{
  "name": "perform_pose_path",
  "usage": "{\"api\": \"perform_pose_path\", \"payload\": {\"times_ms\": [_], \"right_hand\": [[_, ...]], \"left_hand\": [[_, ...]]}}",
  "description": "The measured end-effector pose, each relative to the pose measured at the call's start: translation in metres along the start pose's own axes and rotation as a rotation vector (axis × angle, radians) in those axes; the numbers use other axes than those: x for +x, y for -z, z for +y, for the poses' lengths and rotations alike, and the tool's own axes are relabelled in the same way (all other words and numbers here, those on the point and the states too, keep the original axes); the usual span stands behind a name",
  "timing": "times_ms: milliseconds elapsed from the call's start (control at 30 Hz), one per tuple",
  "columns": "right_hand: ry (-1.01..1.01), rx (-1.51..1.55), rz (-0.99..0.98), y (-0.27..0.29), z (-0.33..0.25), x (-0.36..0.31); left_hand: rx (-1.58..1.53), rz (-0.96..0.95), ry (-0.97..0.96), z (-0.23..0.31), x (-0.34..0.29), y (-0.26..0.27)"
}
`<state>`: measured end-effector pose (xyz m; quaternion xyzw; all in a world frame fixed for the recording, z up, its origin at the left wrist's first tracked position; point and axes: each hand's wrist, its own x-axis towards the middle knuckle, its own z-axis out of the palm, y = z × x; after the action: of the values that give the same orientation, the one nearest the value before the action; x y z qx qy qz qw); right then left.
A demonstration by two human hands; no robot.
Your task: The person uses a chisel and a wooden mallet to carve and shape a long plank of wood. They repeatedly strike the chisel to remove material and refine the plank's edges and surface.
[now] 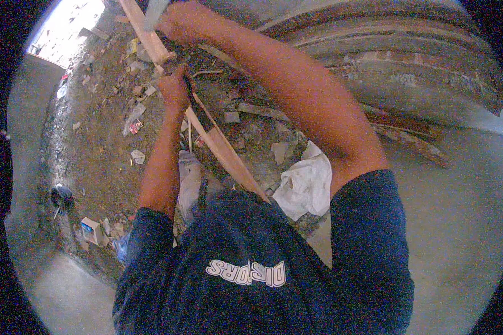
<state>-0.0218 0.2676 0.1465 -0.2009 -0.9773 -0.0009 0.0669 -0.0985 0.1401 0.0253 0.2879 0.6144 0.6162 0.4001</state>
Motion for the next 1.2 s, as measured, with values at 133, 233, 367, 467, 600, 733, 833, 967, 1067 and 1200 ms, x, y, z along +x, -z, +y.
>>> {"api": "perform_pose_path", "payload": {"times_ms": [133,233,367,467,600,733,833,967,1067,1200], "right_hand": [[-0.174,0.209,-0.270,0.004,-0.015,-0.021],[-0.056,0.078,-0.064,-0.001,-0.002,-0.016],[-0.125,0.074,-0.056,-0.034,0.006,-0.022],[-0.078,0.052,-0.147,-0.024,0.013,-0.007],[-0.044,0.071,0.035,-0.013,0.005,-0.019],[-0.257,0.289,-0.147,0.015,-0.020,-0.016],[-0.147,0.191,0.089,-0.027,0.019,-0.016],[-0.031,0.293,-0.194,-0.024,0.006,-0.004],[-0.334,0.481,-0.058,0.016,-0.016,-0.014],[-0.172,0.310,-0.322,0.005,-0.019,-0.027]], "left_hand": [[0.009,0.025,-0.064,-0.001,-0.012,-0.005],[0.000,-0.043,0.006,-0.008,-0.011,-0.002],[-0.053,-0.047,-0.014,0.002,-0.016,-0.008],[-0.002,-0.008,-0.070,0.008,-0.021,-0.008],[-0.088,-0.004,-0.014,-0.002,-0.016,-0.005],[-0.029,0.018,-0.078,-0.009,-0.005,0.001],[-0.034,-0.069,-0.029,-0.001,-0.022,-0.014],[-0.018,0.051,-0.117,-0.008,-0.017,-0.007],[0.046,0.020,-0.052,-0.001,-0.018,-0.003],[0.254,0.066,-0.194,-0.010,-0.025,-0.010]]}}
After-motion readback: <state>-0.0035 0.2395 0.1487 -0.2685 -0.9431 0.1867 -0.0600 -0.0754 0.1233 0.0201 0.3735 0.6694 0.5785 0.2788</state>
